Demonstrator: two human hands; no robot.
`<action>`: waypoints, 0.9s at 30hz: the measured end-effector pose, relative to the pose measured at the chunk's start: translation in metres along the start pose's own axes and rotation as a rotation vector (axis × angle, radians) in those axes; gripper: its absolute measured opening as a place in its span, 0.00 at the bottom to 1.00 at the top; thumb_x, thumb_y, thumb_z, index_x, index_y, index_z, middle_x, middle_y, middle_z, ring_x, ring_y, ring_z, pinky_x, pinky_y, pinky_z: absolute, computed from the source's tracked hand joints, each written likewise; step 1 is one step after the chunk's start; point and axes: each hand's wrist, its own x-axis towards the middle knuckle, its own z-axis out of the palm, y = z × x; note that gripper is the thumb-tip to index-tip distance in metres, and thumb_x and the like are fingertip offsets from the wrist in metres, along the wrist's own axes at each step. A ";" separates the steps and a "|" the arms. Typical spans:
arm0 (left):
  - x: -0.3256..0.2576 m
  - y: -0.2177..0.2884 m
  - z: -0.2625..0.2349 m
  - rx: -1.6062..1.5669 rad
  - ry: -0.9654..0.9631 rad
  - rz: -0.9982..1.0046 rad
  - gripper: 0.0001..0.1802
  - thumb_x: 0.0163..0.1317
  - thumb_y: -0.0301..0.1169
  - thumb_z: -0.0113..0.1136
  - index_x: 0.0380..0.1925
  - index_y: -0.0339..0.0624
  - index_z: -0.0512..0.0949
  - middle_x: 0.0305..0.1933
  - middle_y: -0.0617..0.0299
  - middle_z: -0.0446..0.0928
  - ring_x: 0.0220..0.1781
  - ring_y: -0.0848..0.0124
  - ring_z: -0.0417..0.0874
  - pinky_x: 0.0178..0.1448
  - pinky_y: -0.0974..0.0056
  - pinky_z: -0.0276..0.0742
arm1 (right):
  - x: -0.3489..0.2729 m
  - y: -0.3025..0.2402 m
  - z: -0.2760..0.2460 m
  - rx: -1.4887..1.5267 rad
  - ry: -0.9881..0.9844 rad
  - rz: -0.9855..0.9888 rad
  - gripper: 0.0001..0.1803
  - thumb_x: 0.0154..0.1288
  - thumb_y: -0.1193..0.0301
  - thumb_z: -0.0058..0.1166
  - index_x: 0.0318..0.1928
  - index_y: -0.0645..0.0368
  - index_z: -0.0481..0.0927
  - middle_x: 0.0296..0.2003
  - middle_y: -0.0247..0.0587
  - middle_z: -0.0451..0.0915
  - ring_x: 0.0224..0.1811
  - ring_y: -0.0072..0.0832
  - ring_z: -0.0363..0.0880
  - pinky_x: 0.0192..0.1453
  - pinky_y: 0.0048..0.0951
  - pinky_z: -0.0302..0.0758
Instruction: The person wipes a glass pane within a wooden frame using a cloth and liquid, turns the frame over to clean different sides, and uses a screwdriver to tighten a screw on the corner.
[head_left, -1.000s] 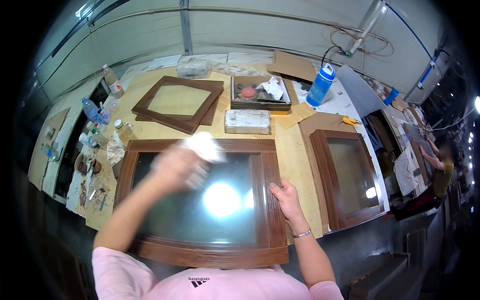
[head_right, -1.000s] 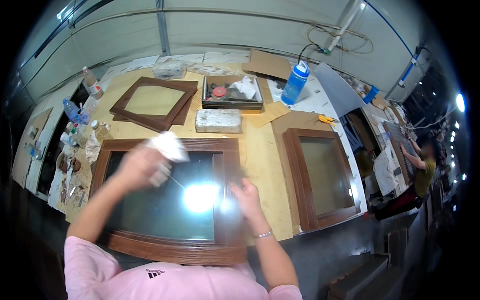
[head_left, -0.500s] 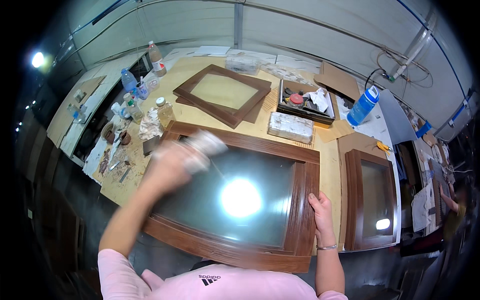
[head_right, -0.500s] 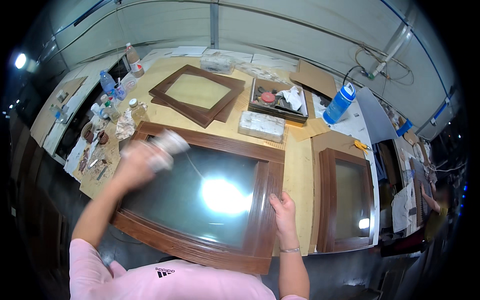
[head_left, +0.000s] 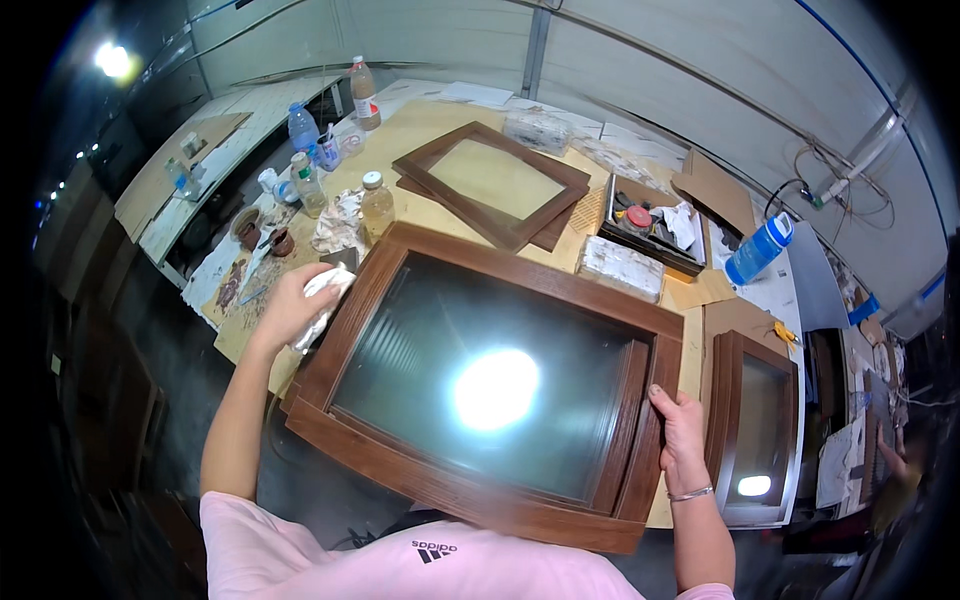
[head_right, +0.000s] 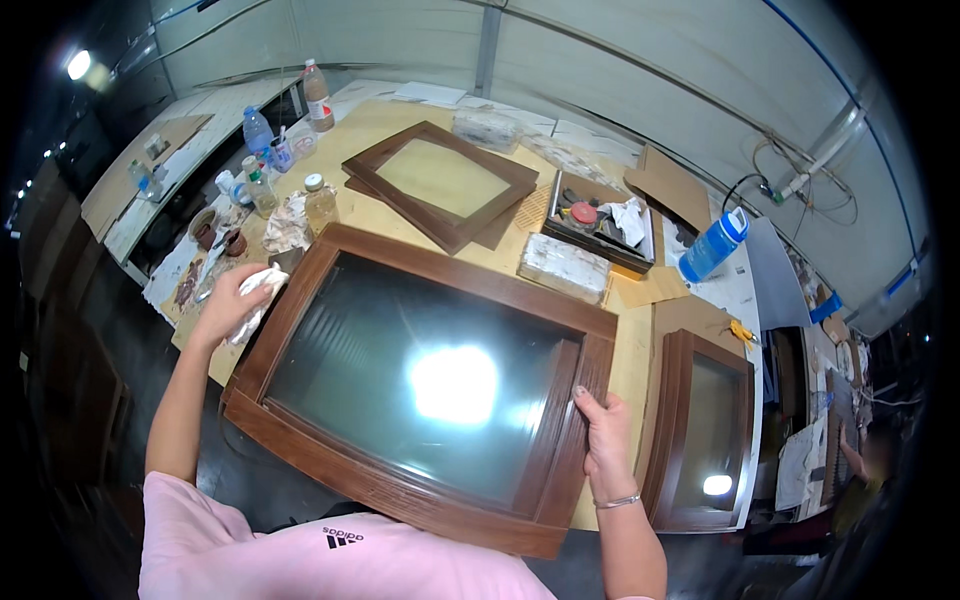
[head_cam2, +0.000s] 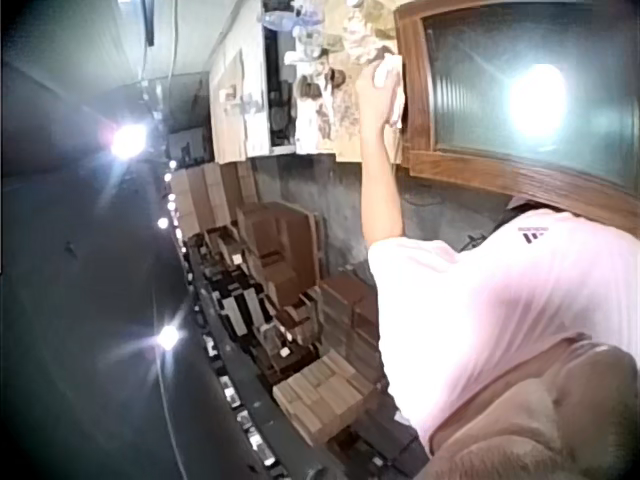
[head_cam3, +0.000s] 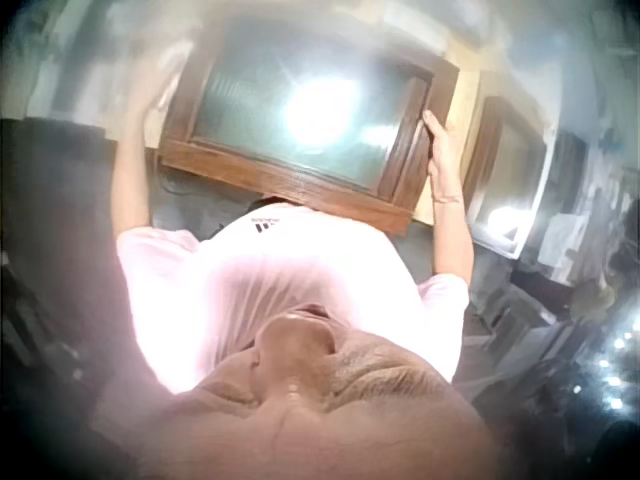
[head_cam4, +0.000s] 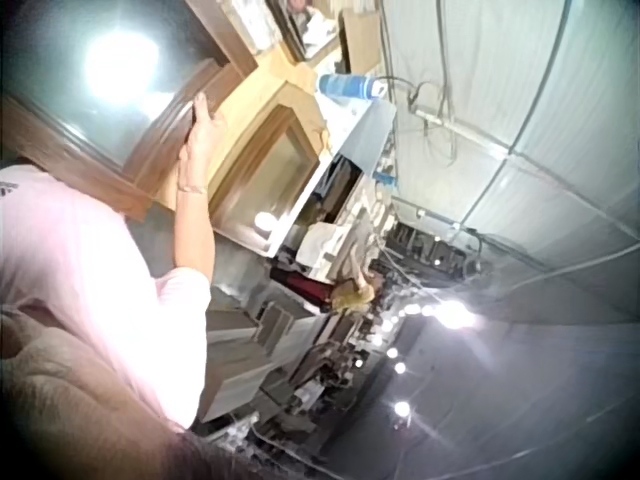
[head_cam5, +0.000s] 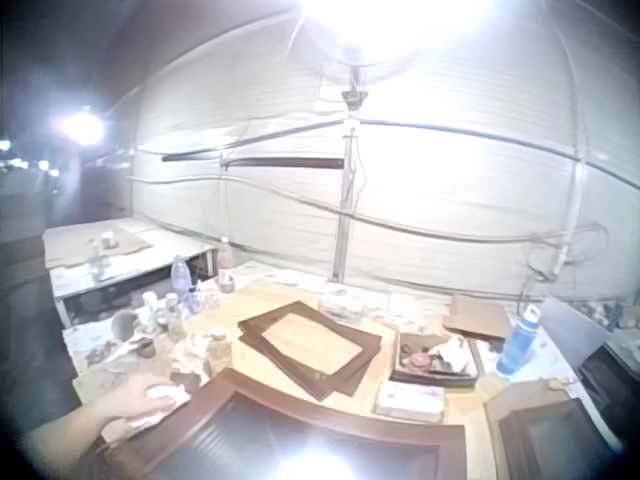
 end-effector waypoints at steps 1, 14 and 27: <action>0.000 0.002 -0.002 -0.180 -0.152 -0.055 0.20 0.60 0.33 0.70 0.48 0.32 0.80 0.40 0.59 0.84 0.40 0.70 0.83 0.46 0.64 0.78 | -0.001 -0.008 0.002 -0.020 0.013 -0.037 0.13 0.63 0.72 0.67 0.45 0.66 0.83 0.39 0.38 0.86 0.36 0.22 0.83 0.42 0.26 0.79; 0.020 0.077 -0.023 -0.856 0.076 0.169 0.14 0.64 0.32 0.69 0.45 0.39 0.79 0.37 0.70 0.79 0.37 0.81 0.77 0.44 0.73 0.74 | -0.027 -0.139 0.030 0.028 0.006 -0.637 0.13 0.71 0.66 0.61 0.46 0.63 0.81 0.41 0.34 0.84 0.41 0.20 0.80 0.49 0.23 0.74; -0.079 0.161 0.105 0.085 0.297 0.773 0.22 0.59 0.28 0.63 0.53 0.34 0.75 0.50 0.49 0.74 0.52 0.56 0.79 0.56 0.58 0.77 | -0.003 -0.125 0.007 0.085 0.057 -0.754 0.12 0.67 0.69 0.64 0.45 0.65 0.82 0.40 0.32 0.83 0.41 0.19 0.77 0.52 0.23 0.71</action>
